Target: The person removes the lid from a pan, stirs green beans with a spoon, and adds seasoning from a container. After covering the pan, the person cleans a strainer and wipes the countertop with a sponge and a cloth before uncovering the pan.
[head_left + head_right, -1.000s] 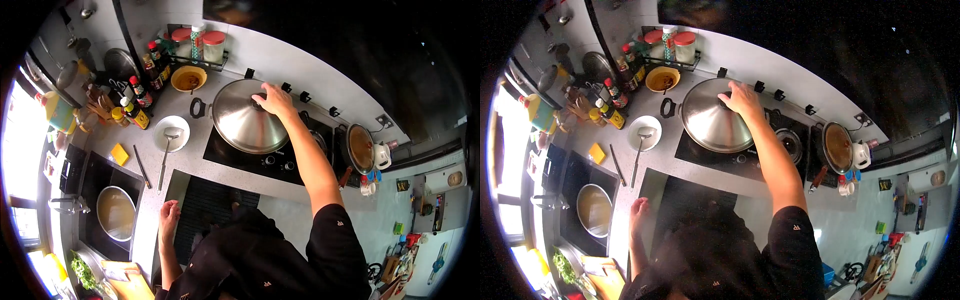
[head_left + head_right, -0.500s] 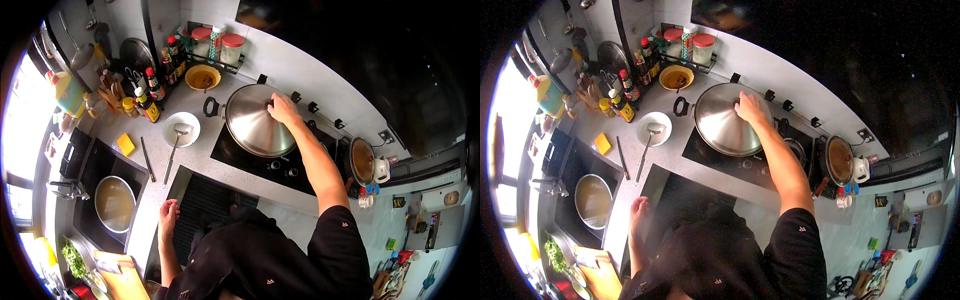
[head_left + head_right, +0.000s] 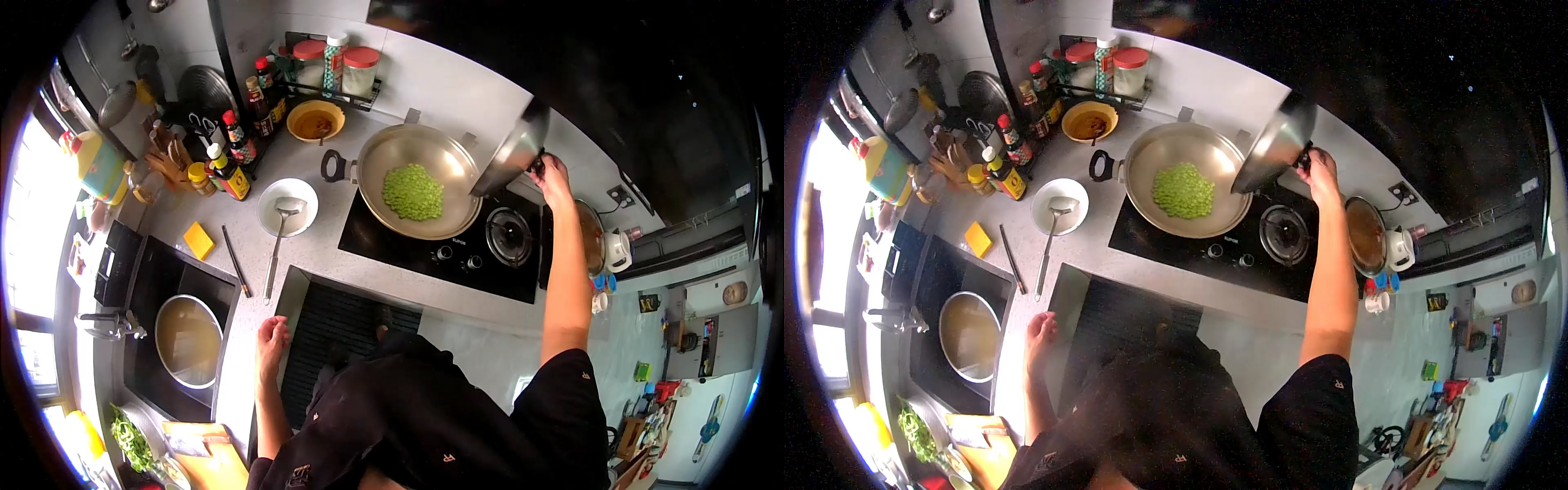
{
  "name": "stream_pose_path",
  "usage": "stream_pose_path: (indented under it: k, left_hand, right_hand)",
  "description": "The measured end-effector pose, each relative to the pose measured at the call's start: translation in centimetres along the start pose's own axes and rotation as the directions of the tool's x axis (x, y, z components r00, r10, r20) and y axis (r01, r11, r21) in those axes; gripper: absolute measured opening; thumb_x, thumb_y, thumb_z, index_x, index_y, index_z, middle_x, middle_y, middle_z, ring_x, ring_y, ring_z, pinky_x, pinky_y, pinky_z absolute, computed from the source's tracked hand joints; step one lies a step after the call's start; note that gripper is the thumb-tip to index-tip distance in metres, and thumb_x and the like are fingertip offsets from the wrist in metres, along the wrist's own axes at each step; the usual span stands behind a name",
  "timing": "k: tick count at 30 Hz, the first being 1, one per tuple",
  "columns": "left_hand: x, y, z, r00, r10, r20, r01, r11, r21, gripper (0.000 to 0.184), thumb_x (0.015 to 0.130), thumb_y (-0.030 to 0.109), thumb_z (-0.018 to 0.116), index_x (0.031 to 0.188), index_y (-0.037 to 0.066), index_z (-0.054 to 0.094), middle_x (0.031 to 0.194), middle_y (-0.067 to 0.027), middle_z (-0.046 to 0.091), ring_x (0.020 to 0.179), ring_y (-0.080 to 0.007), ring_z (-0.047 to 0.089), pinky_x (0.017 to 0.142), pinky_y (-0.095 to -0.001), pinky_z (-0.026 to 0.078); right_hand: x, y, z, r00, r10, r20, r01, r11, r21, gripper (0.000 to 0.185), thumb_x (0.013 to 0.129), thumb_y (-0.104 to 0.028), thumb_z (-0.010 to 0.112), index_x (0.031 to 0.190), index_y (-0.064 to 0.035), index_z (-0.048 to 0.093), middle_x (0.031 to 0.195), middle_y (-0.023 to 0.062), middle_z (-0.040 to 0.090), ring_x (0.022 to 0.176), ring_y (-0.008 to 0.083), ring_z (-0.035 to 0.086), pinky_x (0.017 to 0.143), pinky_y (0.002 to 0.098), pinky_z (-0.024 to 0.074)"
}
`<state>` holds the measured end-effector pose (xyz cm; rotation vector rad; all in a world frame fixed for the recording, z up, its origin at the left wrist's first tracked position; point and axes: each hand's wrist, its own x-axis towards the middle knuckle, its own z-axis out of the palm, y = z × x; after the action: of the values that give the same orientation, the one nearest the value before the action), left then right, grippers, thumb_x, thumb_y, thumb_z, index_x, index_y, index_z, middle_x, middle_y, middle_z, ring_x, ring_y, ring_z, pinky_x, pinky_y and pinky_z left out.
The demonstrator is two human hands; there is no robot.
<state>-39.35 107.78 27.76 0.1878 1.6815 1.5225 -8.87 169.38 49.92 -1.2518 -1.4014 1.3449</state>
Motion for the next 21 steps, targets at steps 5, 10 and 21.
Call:
stream_pose_path:
  k: [5, 10, 21]
  left_hand:
    - [0.8, 0.4, 0.2, 0.999, -0.02, 0.029, 0.021, 0.999, -0.03, 0.016, 0.102, 0.02, 0.058, 0.112, 0.008, 0.063, 0.084, 0.0027, 0.058, 0.07, -0.0052, 0.052, 0.06, -0.0208, 0.043]
    - [0.6, 2.3, 2.0, 0.999, 0.0, -0.04, 0.006, 0.991, 0.135, 0.019, 0.1, 0.024, 0.061, 0.111, 0.009, 0.064, 0.084, 0.0034, 0.057, 0.072, -0.0055, 0.052, 0.062, -0.0204, 0.042]
    - [0.5, 3.5, 6.0, 0.979, -0.066, -0.191, 0.103, 0.977, 0.187, 0.02, 0.101, 0.027, 0.059, 0.11, 0.009, 0.063, 0.083, 0.0036, 0.056, 0.071, -0.0056, 0.05, 0.062, -0.0212, 0.042]
  right_hand:
    - [3.1, 5.6, -6.7, 0.988, 0.147, -0.036, -0.121, 0.908, 0.401, 0.018, 0.101, -0.019, 0.058, 0.106, -0.0025, 0.058, 0.093, 0.0132, 0.062, 0.076, 0.0225, 0.059, 0.062, 0.0307, 0.0529]
    - [5.4, 7.8, -10.0, 0.967, 0.167, -0.193, 0.003, 0.749, 0.662, 0.016, 0.103, -0.017, 0.054, 0.106, -0.0017, 0.054, 0.089, 0.0124, 0.059, 0.073, 0.0237, 0.06, 0.07, 0.0377, 0.0583]
    - [14.6, 11.6, -10.2, 0.836, 0.078, -0.543, 0.239, 0.839, 0.489, 0.017, 0.092, -0.003, 0.061, 0.108, -0.0054, 0.055, 0.108, 0.0066, 0.058, 0.101, 0.0216, 0.057, 0.086, 0.0448, 0.0595]
